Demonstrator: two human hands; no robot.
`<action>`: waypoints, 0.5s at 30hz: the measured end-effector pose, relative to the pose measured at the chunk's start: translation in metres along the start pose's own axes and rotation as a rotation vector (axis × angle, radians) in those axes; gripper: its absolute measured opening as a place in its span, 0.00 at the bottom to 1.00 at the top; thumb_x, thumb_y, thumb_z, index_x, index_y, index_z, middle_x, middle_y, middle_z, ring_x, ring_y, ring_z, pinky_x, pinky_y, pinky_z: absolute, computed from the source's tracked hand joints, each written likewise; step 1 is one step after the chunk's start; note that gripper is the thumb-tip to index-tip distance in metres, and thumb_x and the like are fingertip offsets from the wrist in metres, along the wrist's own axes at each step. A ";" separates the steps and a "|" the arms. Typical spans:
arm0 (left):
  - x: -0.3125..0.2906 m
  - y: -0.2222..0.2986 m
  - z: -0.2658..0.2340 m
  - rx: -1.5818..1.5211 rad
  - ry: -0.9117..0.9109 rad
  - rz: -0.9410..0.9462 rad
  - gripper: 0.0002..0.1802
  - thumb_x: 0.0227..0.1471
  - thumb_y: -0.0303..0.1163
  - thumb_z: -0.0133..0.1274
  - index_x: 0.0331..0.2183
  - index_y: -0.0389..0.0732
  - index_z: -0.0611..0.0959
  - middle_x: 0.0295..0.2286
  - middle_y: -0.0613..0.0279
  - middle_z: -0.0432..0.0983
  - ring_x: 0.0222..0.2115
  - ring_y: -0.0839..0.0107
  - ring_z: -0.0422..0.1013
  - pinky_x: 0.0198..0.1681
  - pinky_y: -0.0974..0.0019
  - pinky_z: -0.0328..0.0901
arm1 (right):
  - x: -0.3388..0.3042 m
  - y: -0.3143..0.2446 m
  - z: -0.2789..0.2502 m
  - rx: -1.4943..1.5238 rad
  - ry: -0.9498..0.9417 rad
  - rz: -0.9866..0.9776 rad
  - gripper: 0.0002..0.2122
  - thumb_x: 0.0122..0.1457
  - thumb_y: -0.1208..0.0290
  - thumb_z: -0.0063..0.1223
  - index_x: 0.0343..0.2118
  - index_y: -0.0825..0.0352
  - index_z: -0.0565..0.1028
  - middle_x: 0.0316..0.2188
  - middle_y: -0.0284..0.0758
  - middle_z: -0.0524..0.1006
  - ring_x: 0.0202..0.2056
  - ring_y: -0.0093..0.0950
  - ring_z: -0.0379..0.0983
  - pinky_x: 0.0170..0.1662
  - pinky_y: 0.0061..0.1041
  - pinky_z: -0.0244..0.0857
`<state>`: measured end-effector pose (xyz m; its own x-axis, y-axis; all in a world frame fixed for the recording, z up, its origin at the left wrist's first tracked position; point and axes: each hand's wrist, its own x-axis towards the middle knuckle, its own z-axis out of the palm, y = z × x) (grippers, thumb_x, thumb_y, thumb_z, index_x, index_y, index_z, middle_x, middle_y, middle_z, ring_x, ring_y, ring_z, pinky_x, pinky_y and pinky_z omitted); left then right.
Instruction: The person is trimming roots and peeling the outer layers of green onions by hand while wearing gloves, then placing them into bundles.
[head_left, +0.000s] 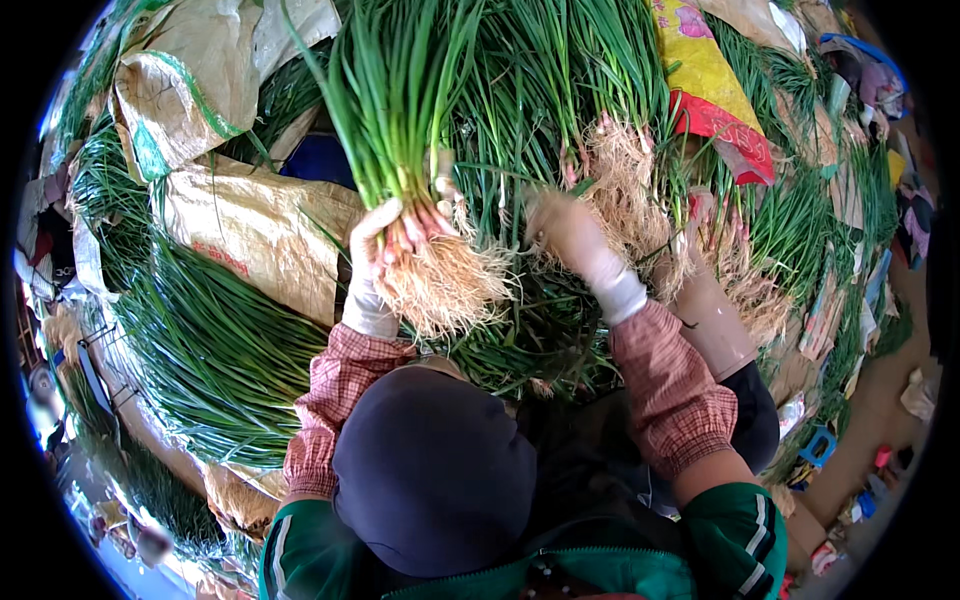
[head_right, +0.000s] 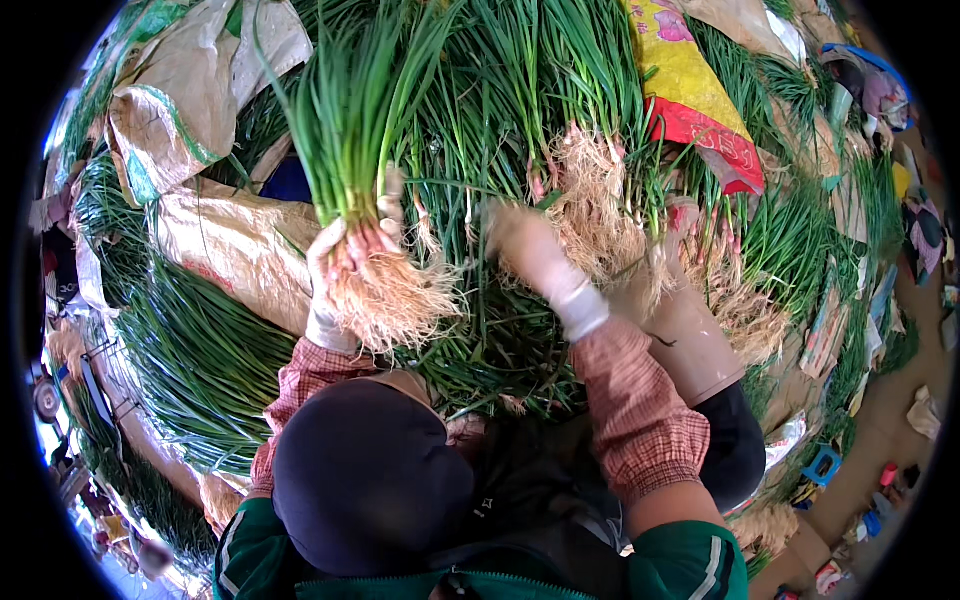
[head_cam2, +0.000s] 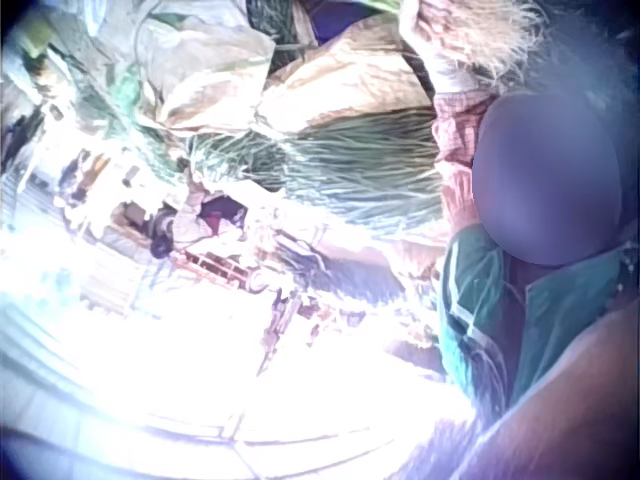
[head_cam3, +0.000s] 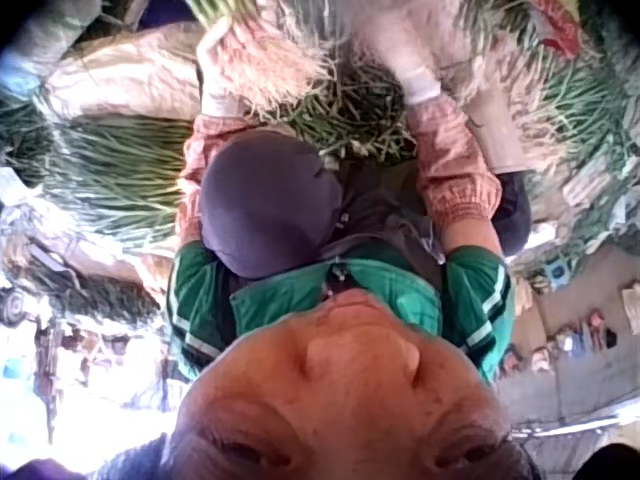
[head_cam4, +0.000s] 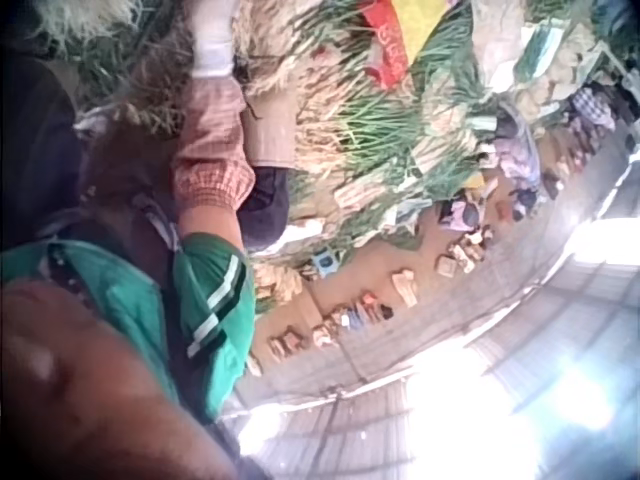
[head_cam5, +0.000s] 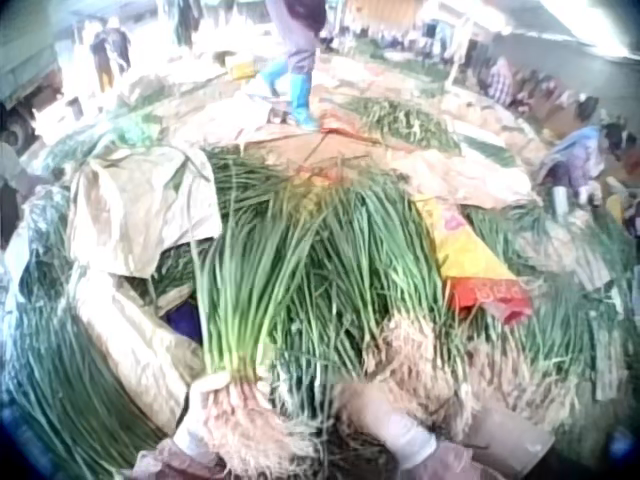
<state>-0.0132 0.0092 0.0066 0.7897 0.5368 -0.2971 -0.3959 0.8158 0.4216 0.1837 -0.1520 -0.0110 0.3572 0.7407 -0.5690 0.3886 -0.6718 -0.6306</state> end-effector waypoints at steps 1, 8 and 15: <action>0.003 -0.001 -0.003 0.059 -0.132 -0.072 0.28 0.55 0.36 0.51 0.51 0.27 0.70 0.38 0.41 0.75 0.33 0.64 0.76 0.19 0.77 0.70 | 0.012 -0.004 -0.021 0.247 0.179 0.263 0.18 0.66 0.61 0.44 0.55 0.63 0.70 0.33 0.40 0.79 0.25 0.23 0.75 0.28 0.29 0.73; 0.010 -0.022 -0.007 0.410 0.025 -0.396 0.24 0.53 0.29 0.54 0.50 0.26 0.72 0.25 0.53 0.79 0.22 0.69 0.76 0.29 0.74 0.72 | 0.025 -0.017 -0.033 -0.197 -0.179 -0.089 0.14 0.69 0.62 0.33 0.36 0.61 0.73 0.29 0.34 0.77 0.32 0.27 0.76 0.43 0.32 0.74; 0.009 -0.016 0.010 0.526 0.075 -0.475 0.19 0.49 0.29 0.58 0.43 0.32 0.78 0.28 0.52 0.80 0.22 0.71 0.76 0.21 0.76 0.69 | 0.014 -0.005 0.031 0.223 0.310 -0.359 0.11 0.62 0.66 0.46 0.26 0.65 0.75 0.19 0.36 0.73 0.22 0.33 0.68 0.29 0.34 0.67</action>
<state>0.0050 -0.0011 0.0060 0.7789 0.1773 -0.6015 0.2772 0.7631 0.5839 0.1608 -0.1381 -0.0321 0.4825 0.8654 -0.1352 0.3545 -0.3341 -0.8734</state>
